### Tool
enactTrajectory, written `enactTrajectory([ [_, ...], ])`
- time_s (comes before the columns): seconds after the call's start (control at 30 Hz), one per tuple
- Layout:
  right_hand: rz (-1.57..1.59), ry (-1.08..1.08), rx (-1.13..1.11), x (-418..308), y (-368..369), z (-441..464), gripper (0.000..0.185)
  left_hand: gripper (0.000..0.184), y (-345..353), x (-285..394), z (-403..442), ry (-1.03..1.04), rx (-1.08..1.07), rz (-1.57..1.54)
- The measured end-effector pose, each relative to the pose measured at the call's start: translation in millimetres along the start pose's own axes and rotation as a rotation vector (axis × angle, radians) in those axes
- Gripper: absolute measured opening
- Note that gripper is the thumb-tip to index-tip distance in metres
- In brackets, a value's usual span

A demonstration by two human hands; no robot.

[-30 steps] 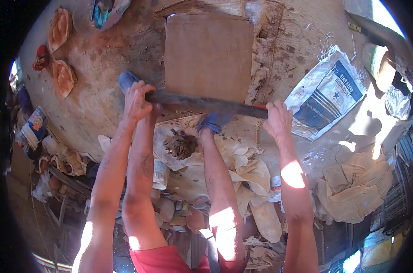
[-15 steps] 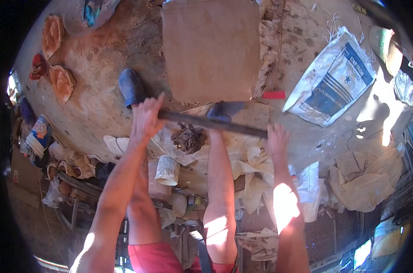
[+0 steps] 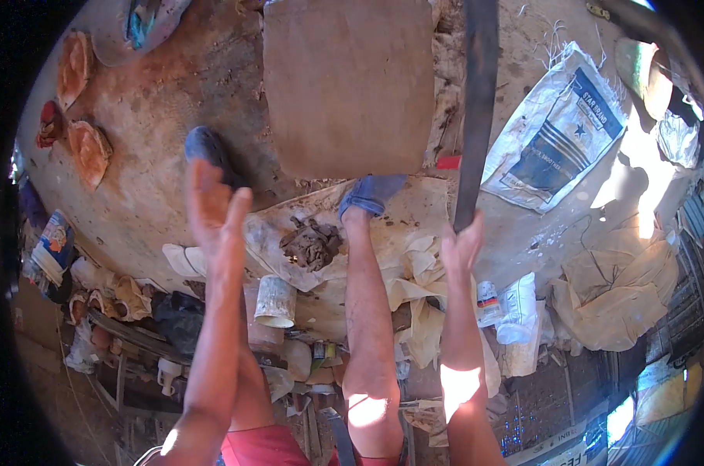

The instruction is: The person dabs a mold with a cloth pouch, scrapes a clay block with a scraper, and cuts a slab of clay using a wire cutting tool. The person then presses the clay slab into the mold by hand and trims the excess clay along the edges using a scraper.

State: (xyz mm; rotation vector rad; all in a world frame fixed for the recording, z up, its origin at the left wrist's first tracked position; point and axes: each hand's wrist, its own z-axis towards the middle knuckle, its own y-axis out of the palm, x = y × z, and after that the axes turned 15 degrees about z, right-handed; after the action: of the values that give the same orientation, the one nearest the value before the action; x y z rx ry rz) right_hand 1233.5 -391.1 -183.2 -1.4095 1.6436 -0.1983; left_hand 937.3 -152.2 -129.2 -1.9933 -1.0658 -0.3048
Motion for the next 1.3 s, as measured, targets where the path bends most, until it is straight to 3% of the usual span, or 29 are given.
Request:
enactTrajectory([
  [0.07,-0.031,-0.017,0.105,-21,31,37,0.046,0.087,33,-53,-1,-0.238,-0.109,-0.357],
  [0.13,-0.182,0.033,0.122,-5,57,74,0.047,0.085,69,-66,-8,-0.603,-0.106,-0.722],
  [0.27,-0.236,0.056,0.062,13,85,88,0.057,0.078,110,-66,-14,-0.764,-0.074,-0.944],
  [0.33,-0.255,-0.167,0.166,2,88,76,0.067,0.067,121,-62,-13,-0.730,-0.141,-1.130],
  [0.37,-0.260,-0.173,0.162,-8,84,69,0.067,0.054,126,-58,-13,-0.715,-0.126,-1.116],
  [0.47,-0.211,-0.368,0.098,-57,67,37,0.075,0.046,122,-26,-19,-0.776,-0.036,-1.039],
  [0.53,-0.211,-0.595,-0.066,-86,64,17,0.080,0.047,120,-8,-24,-0.817,0.004,-0.944],
  [0.67,-0.306,-0.789,-0.311,-122,80,2,0.082,0.051,117,36,-23,-0.933,0.161,-0.670],
  [0.73,-0.381,-0.845,-0.425,-121,97,9,0.087,0.047,114,38,-23,-0.838,0.125,-0.753],
  [0.8,-0.375,-0.884,-0.383,-123,110,18,0.086,0.034,112,44,-24,-0.741,0.088,-0.630],
  [0.87,-0.421,-0.932,-0.417,-126,115,27,0.074,0.026,110,59,-28,-0.747,0.118,-0.657],
  [0.93,-0.322,-0.920,-0.399,-135,114,26,0.065,0.023,104,74,-26,-0.613,0.146,-0.648],
  [1.13,-0.111,-0.868,-0.388,-211,72,17,0.049,0.031,65,109,-30,-0.518,-0.034,-0.655],
  [1.2,-0.188,-0.652,-0.443,-255,48,11,0.047,0.044,43,113,-30,-0.198,-0.263,-0.956],
  [1.23,-0.201,-0.677,-0.453,-276,39,9,0.047,0.044,29,111,-29,-0.192,-0.247,-0.980],
  [1.3,-0.345,-0.748,-0.356,-315,24,-1,0.040,0.059,-2,97,-27,-0.112,-0.446,-1.046],
])
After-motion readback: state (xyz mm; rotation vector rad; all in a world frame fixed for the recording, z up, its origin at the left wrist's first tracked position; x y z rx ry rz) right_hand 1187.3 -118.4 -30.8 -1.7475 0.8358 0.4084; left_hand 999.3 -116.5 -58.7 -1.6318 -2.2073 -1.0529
